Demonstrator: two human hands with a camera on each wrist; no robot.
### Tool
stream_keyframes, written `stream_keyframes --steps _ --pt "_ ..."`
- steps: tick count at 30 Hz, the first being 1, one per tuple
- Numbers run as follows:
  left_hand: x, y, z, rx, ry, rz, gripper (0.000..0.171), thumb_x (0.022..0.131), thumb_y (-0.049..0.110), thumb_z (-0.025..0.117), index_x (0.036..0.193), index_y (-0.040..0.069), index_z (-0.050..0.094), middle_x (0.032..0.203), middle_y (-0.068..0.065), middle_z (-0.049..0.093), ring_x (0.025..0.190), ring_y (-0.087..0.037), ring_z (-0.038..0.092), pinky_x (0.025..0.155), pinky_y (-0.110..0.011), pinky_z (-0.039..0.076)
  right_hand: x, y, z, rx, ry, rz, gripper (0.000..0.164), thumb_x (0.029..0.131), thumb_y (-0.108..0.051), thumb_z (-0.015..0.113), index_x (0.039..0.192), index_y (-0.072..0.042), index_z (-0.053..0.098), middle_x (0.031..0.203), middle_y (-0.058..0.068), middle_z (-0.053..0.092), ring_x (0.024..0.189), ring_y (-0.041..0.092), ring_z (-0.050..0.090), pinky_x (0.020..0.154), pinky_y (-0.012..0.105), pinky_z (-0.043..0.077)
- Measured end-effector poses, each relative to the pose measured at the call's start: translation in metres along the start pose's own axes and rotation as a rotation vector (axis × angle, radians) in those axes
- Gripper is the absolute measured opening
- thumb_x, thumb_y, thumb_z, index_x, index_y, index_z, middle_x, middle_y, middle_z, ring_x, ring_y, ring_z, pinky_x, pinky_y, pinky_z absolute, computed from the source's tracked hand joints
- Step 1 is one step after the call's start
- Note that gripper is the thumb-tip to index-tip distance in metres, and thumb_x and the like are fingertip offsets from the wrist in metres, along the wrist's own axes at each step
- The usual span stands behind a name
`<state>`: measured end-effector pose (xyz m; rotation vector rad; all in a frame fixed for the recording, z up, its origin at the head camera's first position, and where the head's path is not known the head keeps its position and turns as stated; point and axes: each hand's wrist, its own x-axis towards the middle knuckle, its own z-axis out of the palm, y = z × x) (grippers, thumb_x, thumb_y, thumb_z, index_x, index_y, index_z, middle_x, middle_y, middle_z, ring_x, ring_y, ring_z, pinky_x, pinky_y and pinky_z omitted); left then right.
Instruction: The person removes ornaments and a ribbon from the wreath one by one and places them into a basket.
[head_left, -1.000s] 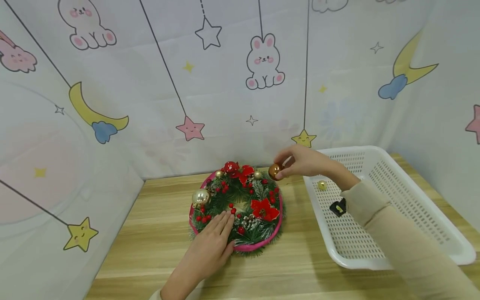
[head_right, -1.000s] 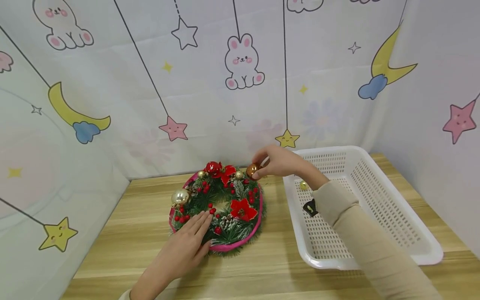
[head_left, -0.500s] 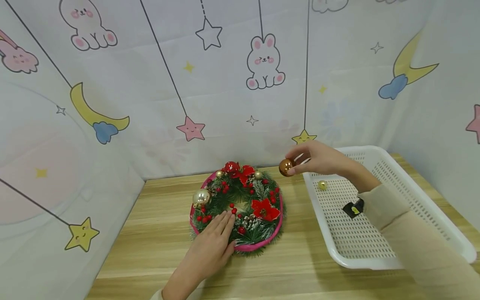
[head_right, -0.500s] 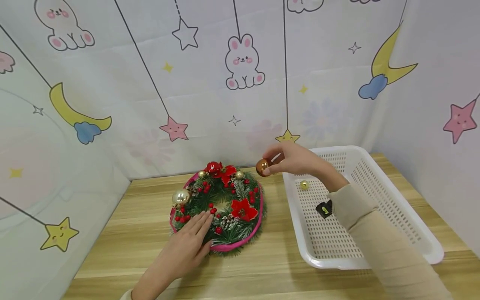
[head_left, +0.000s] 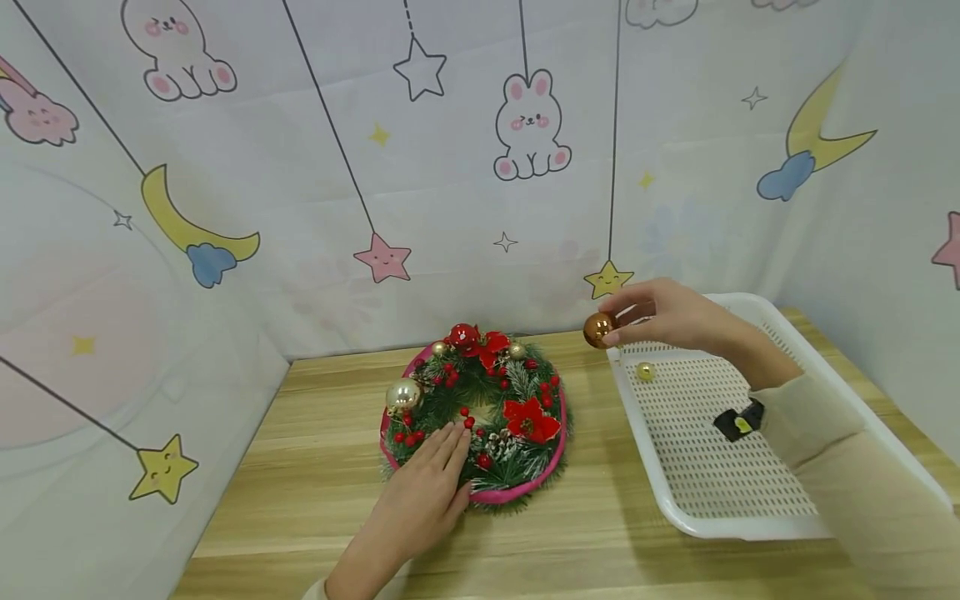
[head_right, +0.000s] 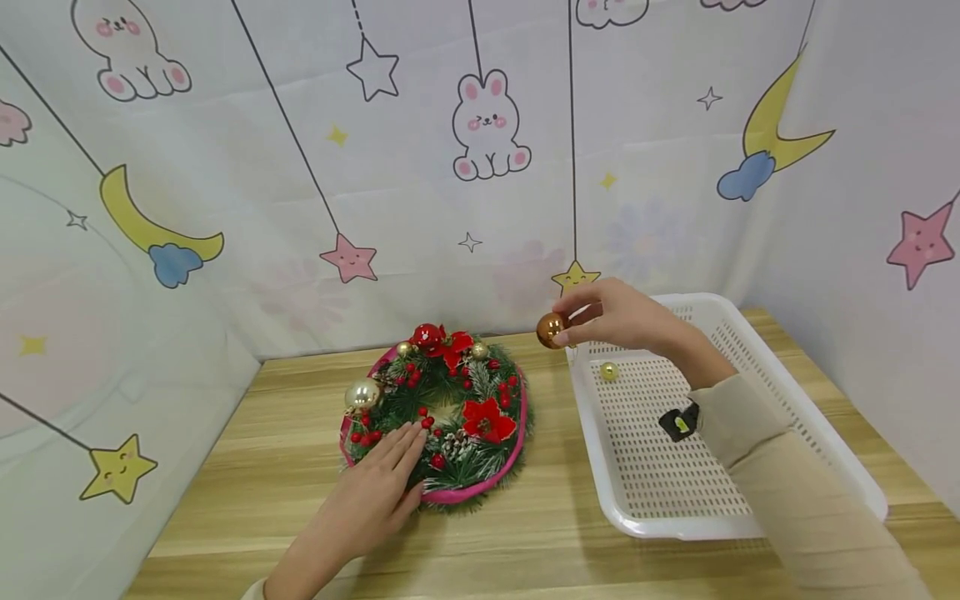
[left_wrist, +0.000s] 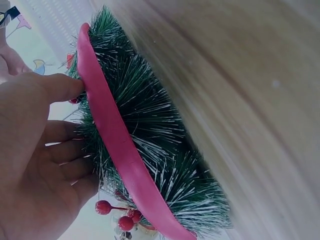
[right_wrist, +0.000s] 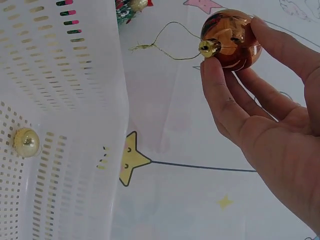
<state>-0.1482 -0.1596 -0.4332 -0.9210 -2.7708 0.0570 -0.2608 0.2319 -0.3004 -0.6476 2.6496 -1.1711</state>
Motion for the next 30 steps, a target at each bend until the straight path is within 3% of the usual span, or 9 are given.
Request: stream_keyframes --steps 3,10,20,27,30 --pt "0.000 0.000 0.000 0.002 -0.004 0.001 0.064 0.104 0.038 0.065 0.153 -0.002 0.052 0.160 -0.018 0.052 0.150 -0.032 0.050 0.125 -0.045 0.043 -0.004 0.005 -0.004 0.000 0.012 0.010 0.050 0.093 -0.036 0.082 0.136 -0.014 0.069 0.134 0.008 0.071 0.127 0.031 0.069 0.103 0.046 0.059" --pt "-0.001 -0.001 0.001 0.005 -0.011 0.000 0.065 0.104 0.039 0.064 0.154 -0.001 0.051 0.160 -0.018 0.052 0.151 -0.032 0.049 0.125 -0.046 0.043 -0.011 0.018 -0.013 0.000 0.040 0.033 0.043 0.096 -0.033 0.079 0.134 -0.015 0.070 0.133 0.007 0.072 0.126 0.029 0.068 0.097 0.032 0.056" --pt "-0.001 0.000 0.000 -0.002 -0.012 0.001 0.065 0.104 0.038 0.065 0.154 -0.001 0.051 0.160 -0.018 0.051 0.151 -0.032 0.049 0.125 -0.046 0.043 -0.017 0.037 -0.028 -0.026 0.056 0.090 0.050 0.096 -0.040 0.077 0.140 -0.017 0.066 0.142 0.008 0.068 0.135 0.032 0.062 0.108 0.049 0.053" --pt "-0.001 0.000 0.001 0.000 0.009 0.007 0.065 0.103 0.036 0.067 0.153 -0.003 0.052 0.159 -0.019 0.053 0.150 -0.033 0.051 0.124 -0.046 0.045 -0.019 0.054 -0.036 -0.009 0.067 0.135 0.050 0.098 -0.039 0.075 0.140 -0.014 0.066 0.138 0.007 0.070 0.127 0.020 0.064 0.101 0.036 0.054" --pt "-0.001 0.000 0.001 0.000 0.003 0.004 0.065 0.103 0.036 0.066 0.153 -0.003 0.051 0.160 -0.019 0.052 0.150 -0.033 0.050 0.125 -0.046 0.044 -0.020 0.061 -0.038 -0.012 0.073 0.161 0.049 0.098 -0.039 0.075 0.138 -0.013 0.067 0.135 0.007 0.071 0.125 0.020 0.063 0.102 0.038 0.052"
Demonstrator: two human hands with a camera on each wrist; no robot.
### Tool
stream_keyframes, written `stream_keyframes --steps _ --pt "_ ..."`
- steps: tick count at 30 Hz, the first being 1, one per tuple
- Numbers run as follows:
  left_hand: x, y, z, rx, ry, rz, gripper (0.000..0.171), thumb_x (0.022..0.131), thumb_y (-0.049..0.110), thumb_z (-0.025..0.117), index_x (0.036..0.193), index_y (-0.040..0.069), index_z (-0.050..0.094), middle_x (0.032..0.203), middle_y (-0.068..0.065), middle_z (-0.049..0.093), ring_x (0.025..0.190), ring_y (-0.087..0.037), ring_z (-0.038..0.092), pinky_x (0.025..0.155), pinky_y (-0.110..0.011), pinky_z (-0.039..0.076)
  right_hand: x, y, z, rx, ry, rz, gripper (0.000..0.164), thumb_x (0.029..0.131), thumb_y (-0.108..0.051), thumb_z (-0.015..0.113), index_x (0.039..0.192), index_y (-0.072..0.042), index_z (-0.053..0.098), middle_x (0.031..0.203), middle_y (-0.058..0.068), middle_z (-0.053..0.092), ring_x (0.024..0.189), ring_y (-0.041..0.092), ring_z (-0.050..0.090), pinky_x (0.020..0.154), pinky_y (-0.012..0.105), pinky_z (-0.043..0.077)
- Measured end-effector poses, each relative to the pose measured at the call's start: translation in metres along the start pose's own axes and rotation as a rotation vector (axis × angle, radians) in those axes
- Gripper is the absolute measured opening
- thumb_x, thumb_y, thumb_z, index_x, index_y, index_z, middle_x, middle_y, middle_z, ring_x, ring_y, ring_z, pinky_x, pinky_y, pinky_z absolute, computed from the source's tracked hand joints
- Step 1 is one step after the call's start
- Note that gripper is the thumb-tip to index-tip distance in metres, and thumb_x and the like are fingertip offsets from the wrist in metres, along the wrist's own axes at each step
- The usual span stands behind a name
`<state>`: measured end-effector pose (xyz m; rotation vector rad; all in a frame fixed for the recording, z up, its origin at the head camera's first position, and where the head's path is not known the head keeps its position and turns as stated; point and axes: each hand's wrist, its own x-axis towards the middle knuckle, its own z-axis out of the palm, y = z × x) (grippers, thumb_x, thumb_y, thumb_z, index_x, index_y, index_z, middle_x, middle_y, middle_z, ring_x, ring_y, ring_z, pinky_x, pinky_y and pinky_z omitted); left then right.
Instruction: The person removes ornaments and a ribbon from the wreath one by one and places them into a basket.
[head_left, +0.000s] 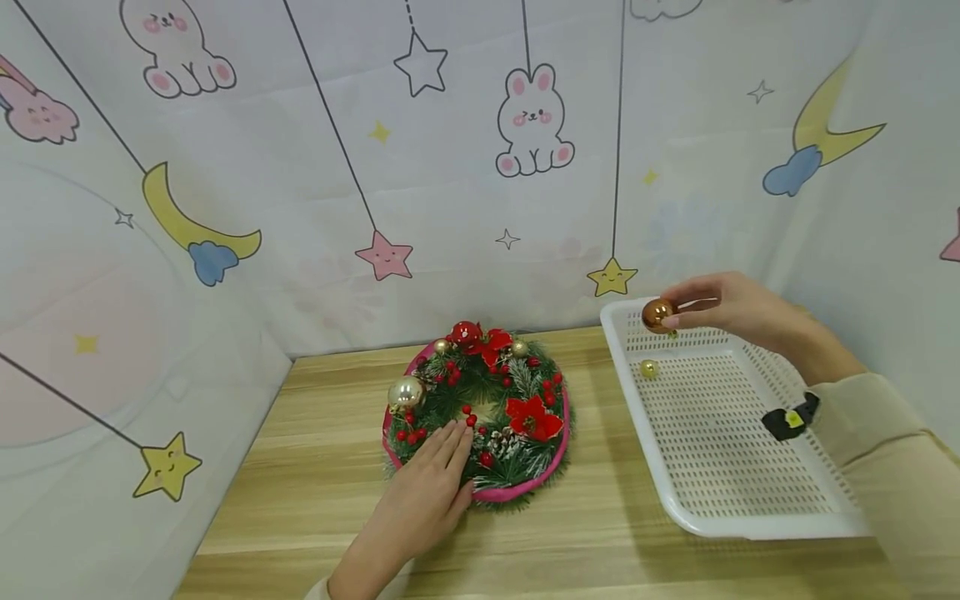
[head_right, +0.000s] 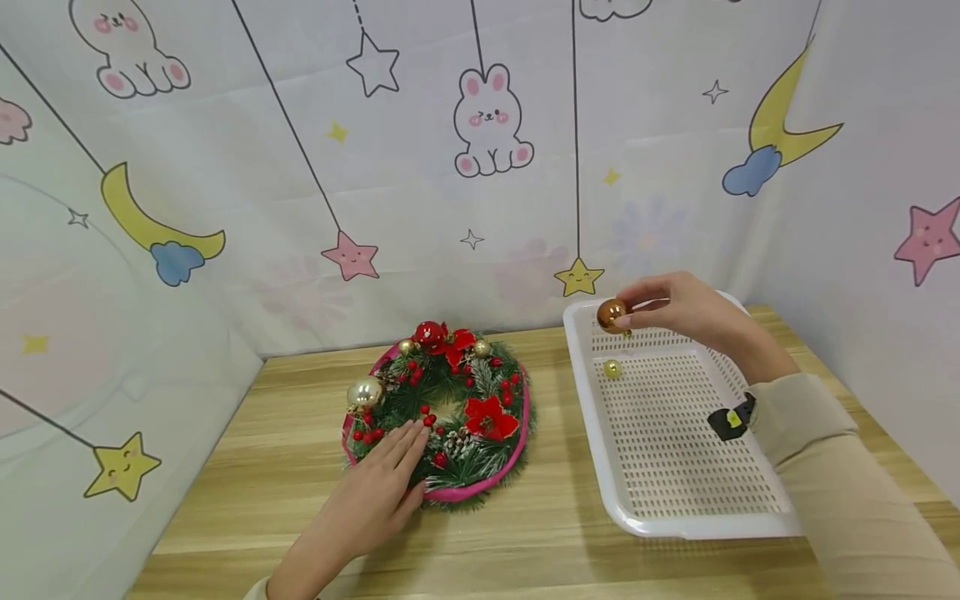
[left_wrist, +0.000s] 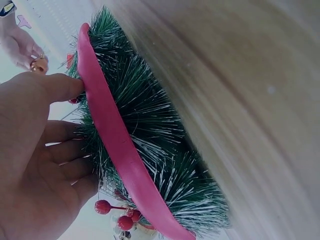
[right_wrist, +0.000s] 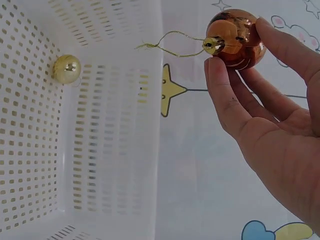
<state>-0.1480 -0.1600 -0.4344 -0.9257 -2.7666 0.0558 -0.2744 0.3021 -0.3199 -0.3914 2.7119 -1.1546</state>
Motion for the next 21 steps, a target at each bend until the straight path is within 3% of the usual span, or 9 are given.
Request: stream_keyframes --steps 7,15,21 --pt "0.000 0.001 -0.002 -0.007 0.000 -0.004 0.064 0.103 0.035 0.066 0.153 -0.003 0.051 0.160 -0.020 0.052 0.150 -0.034 0.050 0.125 -0.045 0.044 0.004 0.021 0.000 0.007 0.001 0.050 0.052 0.097 -0.041 0.076 0.137 -0.009 0.066 0.136 0.012 0.071 0.130 0.031 0.060 0.105 0.050 0.051" --pt "0.000 0.002 -0.001 -0.016 -0.018 -0.014 0.065 0.104 0.038 0.065 0.154 -0.002 0.051 0.161 -0.018 0.051 0.151 -0.032 0.049 0.125 -0.045 0.043 0.011 0.041 0.002 -0.066 -0.018 0.095 0.054 0.098 -0.039 0.074 0.139 -0.005 0.064 0.136 0.020 0.070 0.126 0.037 0.062 0.101 0.060 0.053" --pt "0.000 0.001 0.000 -0.009 -0.008 -0.011 0.065 0.104 0.038 0.065 0.154 -0.001 0.051 0.160 -0.018 0.051 0.151 -0.032 0.049 0.125 -0.046 0.043 0.017 0.054 0.004 -0.058 -0.028 0.103 0.058 0.097 -0.039 0.076 0.140 -0.002 0.064 0.134 0.017 0.072 0.119 0.027 0.068 0.097 0.048 0.059"
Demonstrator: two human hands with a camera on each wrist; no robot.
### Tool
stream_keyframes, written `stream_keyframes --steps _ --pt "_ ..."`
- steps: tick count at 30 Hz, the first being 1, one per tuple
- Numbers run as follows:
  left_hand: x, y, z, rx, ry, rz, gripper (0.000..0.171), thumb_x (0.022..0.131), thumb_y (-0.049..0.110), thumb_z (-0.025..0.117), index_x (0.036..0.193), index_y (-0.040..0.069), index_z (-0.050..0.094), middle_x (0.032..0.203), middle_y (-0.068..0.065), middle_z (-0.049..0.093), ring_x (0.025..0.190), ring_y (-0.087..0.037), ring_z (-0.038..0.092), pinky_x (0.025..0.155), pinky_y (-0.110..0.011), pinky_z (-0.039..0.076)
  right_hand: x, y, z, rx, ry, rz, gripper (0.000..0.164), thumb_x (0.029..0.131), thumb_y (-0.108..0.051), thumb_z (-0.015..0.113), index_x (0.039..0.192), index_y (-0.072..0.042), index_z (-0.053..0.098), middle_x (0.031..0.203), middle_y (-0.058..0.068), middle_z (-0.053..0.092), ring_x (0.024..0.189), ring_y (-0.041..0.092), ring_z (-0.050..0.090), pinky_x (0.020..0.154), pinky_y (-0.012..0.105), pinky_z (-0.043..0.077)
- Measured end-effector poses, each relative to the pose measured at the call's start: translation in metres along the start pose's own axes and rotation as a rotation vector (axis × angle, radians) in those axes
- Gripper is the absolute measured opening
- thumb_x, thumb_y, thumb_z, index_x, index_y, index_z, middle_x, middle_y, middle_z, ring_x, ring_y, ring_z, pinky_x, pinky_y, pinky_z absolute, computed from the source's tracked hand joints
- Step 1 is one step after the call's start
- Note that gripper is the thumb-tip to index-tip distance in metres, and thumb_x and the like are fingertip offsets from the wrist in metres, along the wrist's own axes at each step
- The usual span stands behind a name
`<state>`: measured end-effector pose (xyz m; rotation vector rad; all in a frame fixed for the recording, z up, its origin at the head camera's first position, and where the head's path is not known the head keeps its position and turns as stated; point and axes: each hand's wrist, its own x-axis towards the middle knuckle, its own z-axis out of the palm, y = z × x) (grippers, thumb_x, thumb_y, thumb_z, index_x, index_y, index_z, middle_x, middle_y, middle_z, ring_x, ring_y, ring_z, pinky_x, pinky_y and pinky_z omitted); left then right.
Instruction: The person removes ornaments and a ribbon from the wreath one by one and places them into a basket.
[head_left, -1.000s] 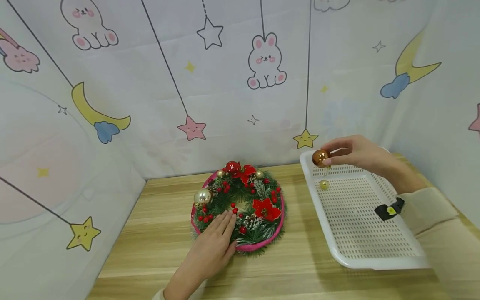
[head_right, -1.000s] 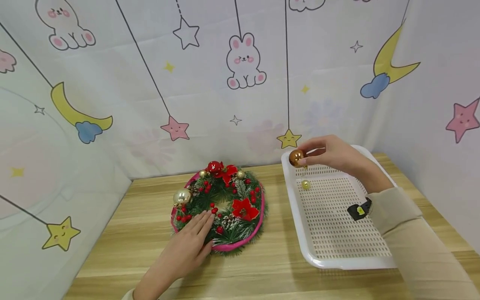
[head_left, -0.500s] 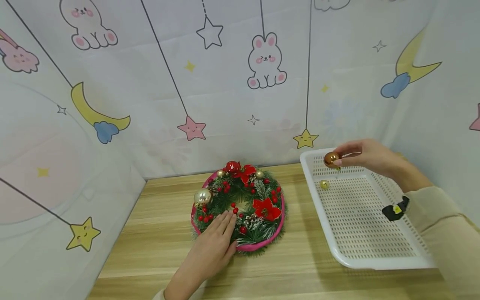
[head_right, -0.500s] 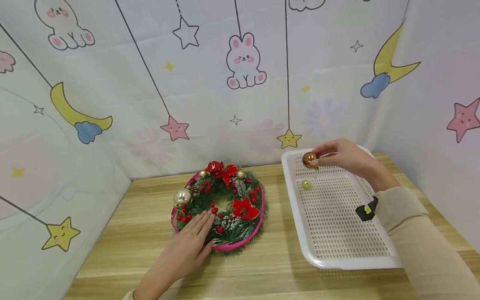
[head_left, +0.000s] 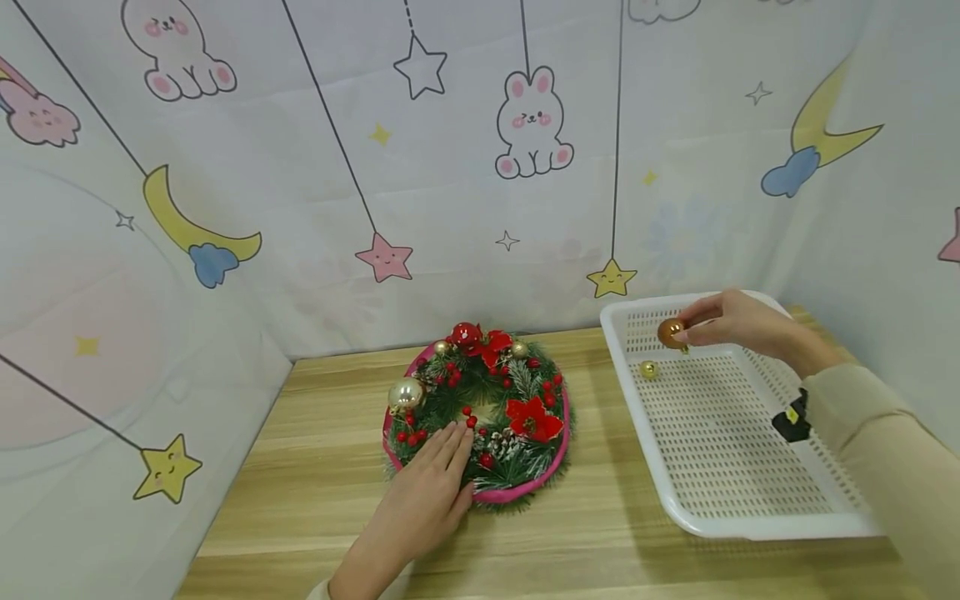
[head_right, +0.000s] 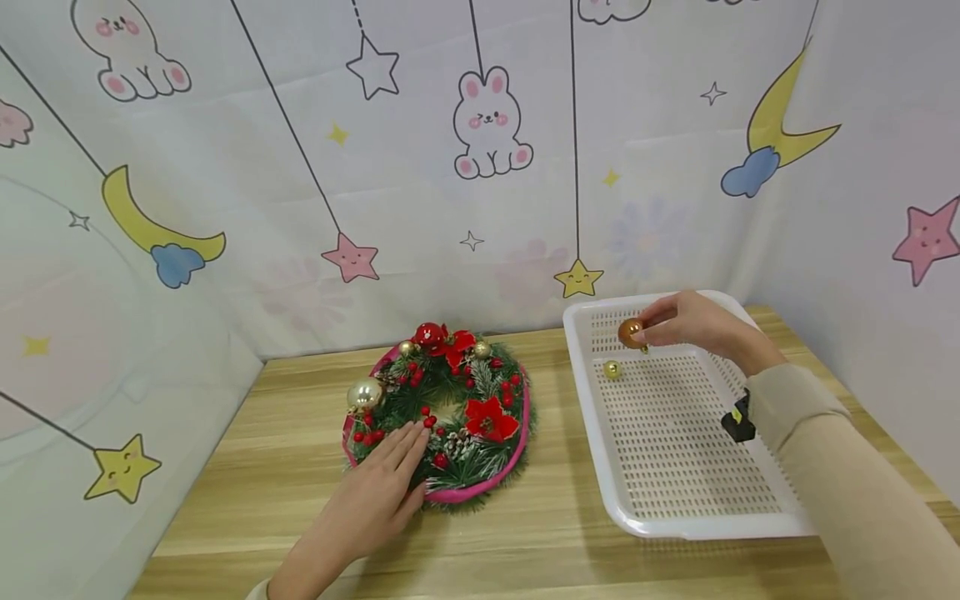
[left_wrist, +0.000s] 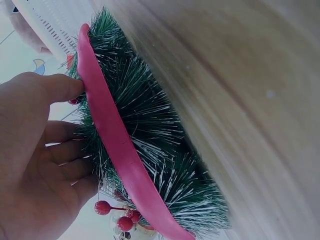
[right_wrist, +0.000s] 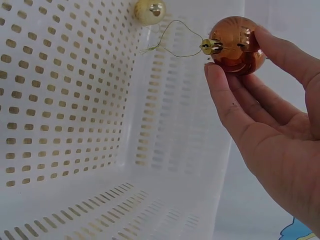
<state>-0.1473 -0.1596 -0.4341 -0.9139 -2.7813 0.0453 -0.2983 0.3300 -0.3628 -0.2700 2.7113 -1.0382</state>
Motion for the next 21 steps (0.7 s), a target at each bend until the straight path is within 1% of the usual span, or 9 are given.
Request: stream_keyframes --steps 3,5,7,10,14,18,21 --pt "0.000 0.000 0.001 0.004 -0.001 0.003 0.065 0.104 0.038 0.065 0.154 -0.001 0.051 0.161 -0.018 0.051 0.151 -0.032 0.049 0.126 -0.045 0.043 0.004 0.008 0.001 0.061 -0.022 0.002 0.060 0.098 -0.034 0.076 0.142 0.004 0.060 0.136 0.020 0.069 0.116 0.023 0.070 0.100 0.042 0.061" --pt "0.000 0.000 0.001 0.005 -0.005 0.005 0.065 0.104 0.038 0.065 0.154 -0.001 0.050 0.161 -0.018 0.050 0.152 -0.032 0.048 0.126 -0.045 0.042 0.006 0.014 0.001 0.084 -0.035 0.015 0.061 0.099 -0.032 0.075 0.142 0.007 0.059 0.136 0.022 0.068 0.115 0.024 0.072 0.100 0.042 0.062" --pt "0.000 0.000 0.000 0.006 -0.009 0.006 0.065 0.104 0.038 0.065 0.154 -0.001 0.050 0.161 -0.018 0.050 0.152 -0.032 0.048 0.126 -0.045 0.042 0.009 0.019 0.002 0.084 -0.043 0.028 0.059 0.099 -0.031 0.076 0.141 0.008 0.059 0.133 0.021 0.069 0.114 0.025 0.072 0.099 0.042 0.063" --pt "0.000 0.000 0.000 0.005 -0.013 0.004 0.065 0.104 0.038 0.064 0.155 -0.002 0.050 0.162 -0.018 0.050 0.152 -0.032 0.048 0.126 -0.046 0.042 0.012 0.026 0.003 0.083 -0.057 0.042 0.056 0.098 -0.029 0.076 0.138 0.008 0.062 0.129 0.019 0.072 0.113 0.027 0.073 0.099 0.044 0.063" --pt "0.000 0.000 0.000 0.006 -0.010 0.003 0.065 0.104 0.038 0.065 0.154 -0.002 0.050 0.161 -0.019 0.050 0.152 -0.032 0.048 0.126 -0.046 0.042 0.015 0.034 0.005 0.086 -0.073 0.042 0.052 0.100 -0.025 0.074 0.135 0.012 0.061 0.125 0.021 0.073 0.110 0.029 0.074 0.098 0.047 0.064" --pt "0.000 0.000 0.001 0.009 -0.003 0.003 0.065 0.104 0.037 0.064 0.154 -0.002 0.050 0.161 -0.019 0.050 0.152 -0.033 0.048 0.126 -0.046 0.042 0.015 0.040 0.006 0.076 -0.077 0.049 0.051 0.100 -0.022 0.074 0.132 0.015 0.061 0.121 0.022 0.074 0.107 0.029 0.075 0.095 0.045 0.064" --pt "0.000 0.000 0.002 0.010 0.001 0.001 0.065 0.104 0.038 0.064 0.154 -0.002 0.050 0.161 -0.019 0.050 0.152 -0.032 0.048 0.126 -0.046 0.042 0.016 0.045 0.006 0.066 -0.077 0.061 0.052 0.099 -0.023 0.075 0.131 0.015 0.062 0.120 0.021 0.075 0.105 0.028 0.075 0.094 0.044 0.065"
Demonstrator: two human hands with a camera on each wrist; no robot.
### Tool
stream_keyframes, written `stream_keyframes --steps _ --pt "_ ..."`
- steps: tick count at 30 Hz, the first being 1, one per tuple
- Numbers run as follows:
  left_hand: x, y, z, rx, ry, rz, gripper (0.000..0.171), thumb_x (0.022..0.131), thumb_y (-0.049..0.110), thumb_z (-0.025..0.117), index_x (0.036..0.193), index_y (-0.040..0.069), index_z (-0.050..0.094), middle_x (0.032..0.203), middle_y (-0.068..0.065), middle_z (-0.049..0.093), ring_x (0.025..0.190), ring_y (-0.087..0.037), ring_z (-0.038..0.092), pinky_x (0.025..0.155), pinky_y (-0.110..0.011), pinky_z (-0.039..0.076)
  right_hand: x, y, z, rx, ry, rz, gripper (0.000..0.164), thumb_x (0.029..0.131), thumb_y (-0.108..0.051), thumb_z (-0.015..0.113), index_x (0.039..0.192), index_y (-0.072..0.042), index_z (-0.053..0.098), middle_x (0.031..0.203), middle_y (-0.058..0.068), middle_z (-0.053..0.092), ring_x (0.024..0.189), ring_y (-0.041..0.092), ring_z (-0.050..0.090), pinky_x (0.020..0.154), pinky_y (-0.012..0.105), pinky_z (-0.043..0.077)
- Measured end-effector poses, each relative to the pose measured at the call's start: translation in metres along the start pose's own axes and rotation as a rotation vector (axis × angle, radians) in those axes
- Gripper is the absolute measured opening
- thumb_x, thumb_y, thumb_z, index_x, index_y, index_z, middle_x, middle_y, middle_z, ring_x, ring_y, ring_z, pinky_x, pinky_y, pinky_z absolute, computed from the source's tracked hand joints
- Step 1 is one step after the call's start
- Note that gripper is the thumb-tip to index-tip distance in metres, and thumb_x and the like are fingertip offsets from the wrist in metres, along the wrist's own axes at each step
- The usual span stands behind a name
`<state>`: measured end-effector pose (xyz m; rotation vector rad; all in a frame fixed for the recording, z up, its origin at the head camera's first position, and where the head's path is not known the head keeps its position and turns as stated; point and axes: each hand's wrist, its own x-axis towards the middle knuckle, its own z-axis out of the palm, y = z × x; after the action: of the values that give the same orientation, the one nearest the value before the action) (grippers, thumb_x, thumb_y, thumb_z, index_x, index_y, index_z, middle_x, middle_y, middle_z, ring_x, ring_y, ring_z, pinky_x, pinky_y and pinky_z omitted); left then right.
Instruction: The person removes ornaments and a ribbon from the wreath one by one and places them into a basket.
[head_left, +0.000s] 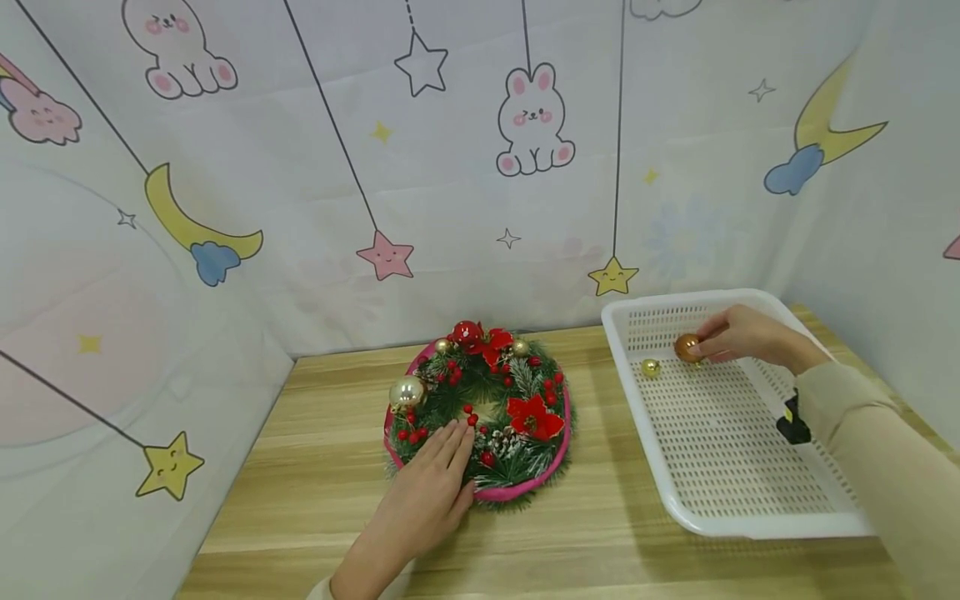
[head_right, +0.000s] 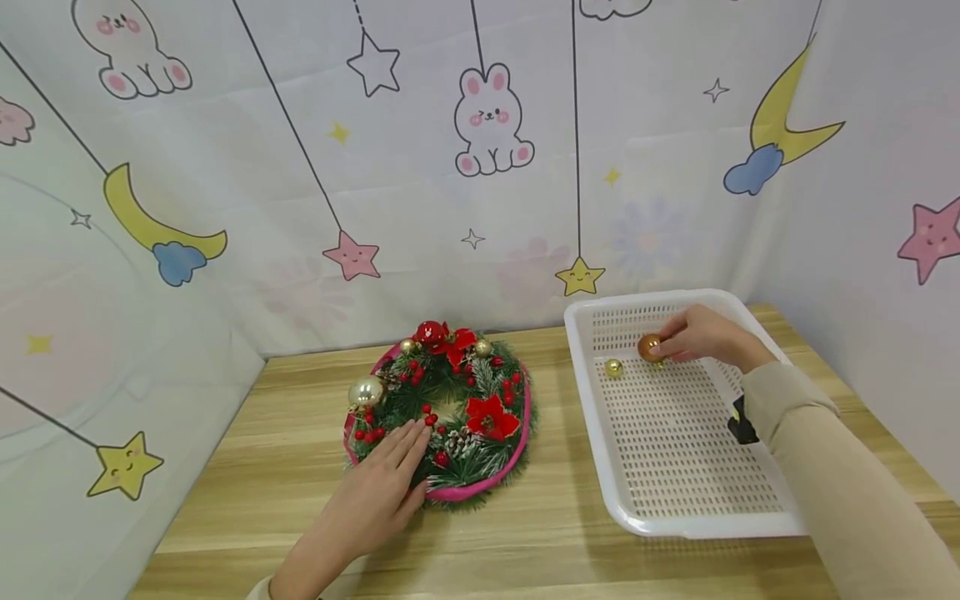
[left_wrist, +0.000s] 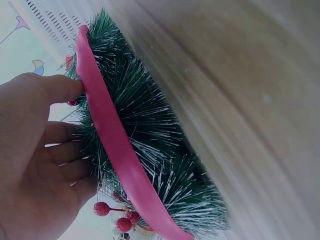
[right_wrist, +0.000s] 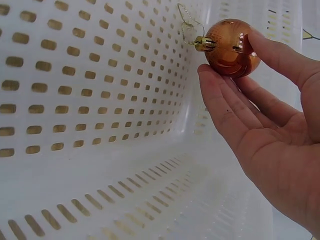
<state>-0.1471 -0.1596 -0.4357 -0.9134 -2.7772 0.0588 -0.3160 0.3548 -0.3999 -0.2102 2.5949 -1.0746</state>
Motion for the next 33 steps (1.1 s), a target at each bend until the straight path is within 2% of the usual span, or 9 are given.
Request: stream_keyframes --steps 5,11,16,21,27,33 --pt "0.001 0.000 0.000 0.002 0.006 -0.002 0.065 0.104 0.037 0.065 0.154 -0.002 0.051 0.161 -0.019 0.050 0.151 -0.032 0.049 0.126 -0.046 0.042 0.001 0.005 0.000 0.004 -0.006 0.008 0.054 0.100 -0.024 0.074 0.132 0.016 0.061 0.121 0.022 0.073 0.106 0.027 0.075 0.093 0.043 0.065" --pt "0.000 0.000 0.000 0.007 0.009 -0.002 0.065 0.104 0.037 0.064 0.154 -0.002 0.050 0.161 -0.019 0.050 0.152 -0.032 0.048 0.126 -0.046 0.042 0.001 0.004 -0.002 -0.011 -0.009 0.013 0.055 0.101 -0.022 0.072 0.135 0.019 0.056 0.126 0.030 0.068 0.107 0.030 0.075 0.092 0.042 0.066" --pt "0.001 0.000 -0.001 -0.001 0.008 -0.005 0.065 0.104 0.037 0.065 0.154 -0.003 0.050 0.161 -0.019 0.051 0.152 -0.032 0.048 0.126 -0.046 0.042 -0.002 0.001 -0.005 -0.042 -0.012 0.005 0.056 0.103 -0.020 0.067 0.138 0.022 0.052 0.135 0.039 0.061 0.112 0.037 0.074 0.095 0.046 0.064" --pt "0.002 0.000 -0.001 -0.020 0.002 -0.003 0.065 0.104 0.036 0.066 0.154 -0.003 0.051 0.160 -0.020 0.051 0.151 -0.034 0.049 0.126 -0.047 0.042 -0.007 -0.004 -0.008 -0.079 -0.003 -0.008 0.056 0.105 -0.021 0.063 0.140 0.021 0.051 0.137 0.038 0.060 0.114 0.042 0.072 0.097 0.050 0.063" --pt "0.001 0.000 -0.001 -0.016 -0.003 -0.002 0.065 0.104 0.036 0.065 0.154 -0.003 0.050 0.160 -0.019 0.051 0.152 -0.034 0.048 0.126 -0.047 0.042 -0.010 -0.022 -0.010 -0.096 0.045 -0.032 0.055 0.104 -0.023 0.065 0.140 0.017 0.053 0.138 0.037 0.061 0.114 0.042 0.072 0.098 0.053 0.062" --pt "0.001 0.000 -0.001 -0.017 -0.002 0.000 0.065 0.105 0.036 0.064 0.154 -0.003 0.049 0.161 -0.019 0.051 0.152 -0.033 0.048 0.126 -0.046 0.041 -0.008 -0.048 -0.007 -0.129 0.077 -0.040 0.057 0.103 -0.034 0.068 0.139 0.009 0.058 0.134 0.029 0.067 0.110 0.036 0.073 0.098 0.056 0.061"
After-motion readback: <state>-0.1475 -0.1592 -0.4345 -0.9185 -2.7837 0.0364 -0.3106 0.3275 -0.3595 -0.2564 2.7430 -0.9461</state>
